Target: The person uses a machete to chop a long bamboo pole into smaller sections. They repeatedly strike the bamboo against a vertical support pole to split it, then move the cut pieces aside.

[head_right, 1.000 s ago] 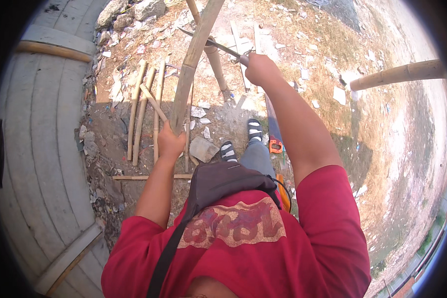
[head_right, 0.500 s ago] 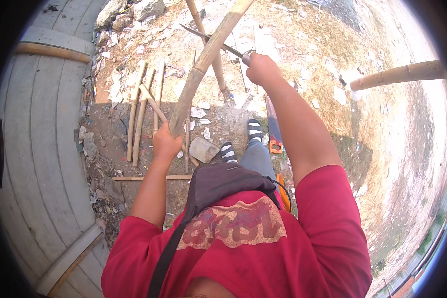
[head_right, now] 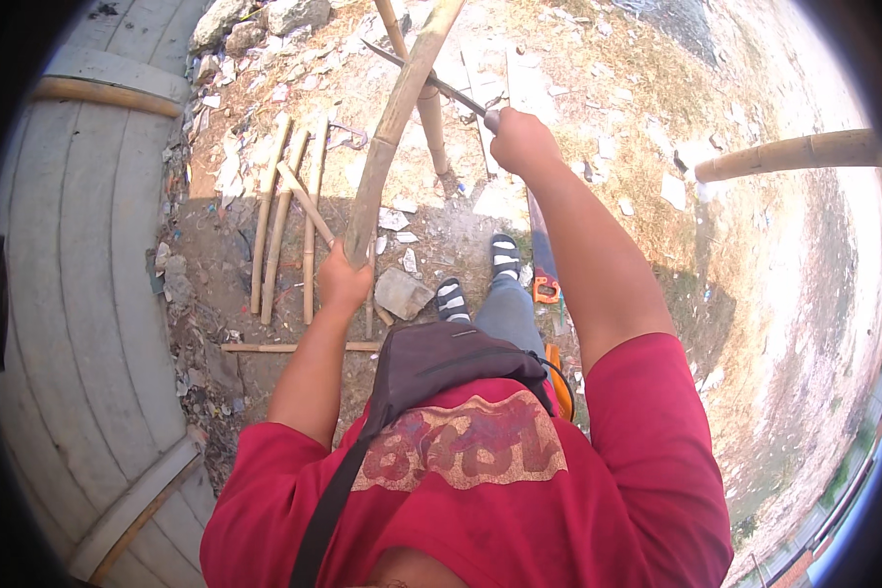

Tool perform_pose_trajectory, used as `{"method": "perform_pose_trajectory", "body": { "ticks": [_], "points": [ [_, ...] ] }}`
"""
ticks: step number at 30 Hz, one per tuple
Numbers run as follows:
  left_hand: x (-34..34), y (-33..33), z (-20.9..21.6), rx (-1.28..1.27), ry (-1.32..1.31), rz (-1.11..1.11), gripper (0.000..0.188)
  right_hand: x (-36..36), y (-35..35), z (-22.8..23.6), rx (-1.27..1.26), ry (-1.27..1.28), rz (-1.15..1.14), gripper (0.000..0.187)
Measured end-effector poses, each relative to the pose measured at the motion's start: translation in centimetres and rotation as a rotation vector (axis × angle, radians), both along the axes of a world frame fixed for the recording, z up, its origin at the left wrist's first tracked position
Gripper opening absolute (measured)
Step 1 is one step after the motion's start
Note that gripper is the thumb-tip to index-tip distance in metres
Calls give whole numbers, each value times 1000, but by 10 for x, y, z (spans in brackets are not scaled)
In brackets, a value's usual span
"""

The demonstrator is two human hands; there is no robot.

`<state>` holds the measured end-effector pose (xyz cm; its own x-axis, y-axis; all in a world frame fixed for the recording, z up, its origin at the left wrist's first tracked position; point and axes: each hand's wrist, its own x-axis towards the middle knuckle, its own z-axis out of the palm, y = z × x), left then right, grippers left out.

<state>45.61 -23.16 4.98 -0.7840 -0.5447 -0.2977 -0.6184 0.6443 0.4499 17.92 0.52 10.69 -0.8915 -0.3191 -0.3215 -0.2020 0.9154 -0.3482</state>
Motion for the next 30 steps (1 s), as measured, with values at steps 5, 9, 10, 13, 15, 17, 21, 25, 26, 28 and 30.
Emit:
{"method": "perform_pose_trajectory", "body": {
  "ticks": [5, 9, 10, 13, 15, 17, 21, 25, 26, 28, 30],
  "points": [
    [29, -26, 0, 13, 122, 108, 47, 6, -9, 5, -11, -42, 35, 30],
    [13, -37, 50, -5, 319, 167, 43, 2, -18, 12, -24, -46, 19, 30],
    [8, -40, 57, -26, 376, 176, 43, -2, -19, 8, -12, -39, 27, 31],
    [-9, -45, 69, -42, 474, 261, 41, -5, -20, 9, 15, -44, 37, 31],
    [-13, -51, 40, -12, 381, 221, 43, -5, -21, 10, 27, -42, 31, 31],
    [-11, -57, 15, -28, 203, 171, 44, -4, -26, 8, 27, -31, 30, 31],
    [-19, -59, 1, -5, 14, 80, 46, -9, -18, 2, -11, -7, 24, 34],
    [-2, -53, 19, 21, 112, 153, 46, -9, 2, 10, -201, -212, 6, 46],
    [9, -53, 21, 20, 134, 190, 45, -8, 4, 16, -270, -319, -29, 49],
    [40, -57, 26, 20, 181, 265, 45, -12, 18, 22, -260, -144, -2, 50],
    [84, -62, 24, -12, 181, 341, 46, -9, 21, 63, -282, -97, -1, 49]
  ]
}}
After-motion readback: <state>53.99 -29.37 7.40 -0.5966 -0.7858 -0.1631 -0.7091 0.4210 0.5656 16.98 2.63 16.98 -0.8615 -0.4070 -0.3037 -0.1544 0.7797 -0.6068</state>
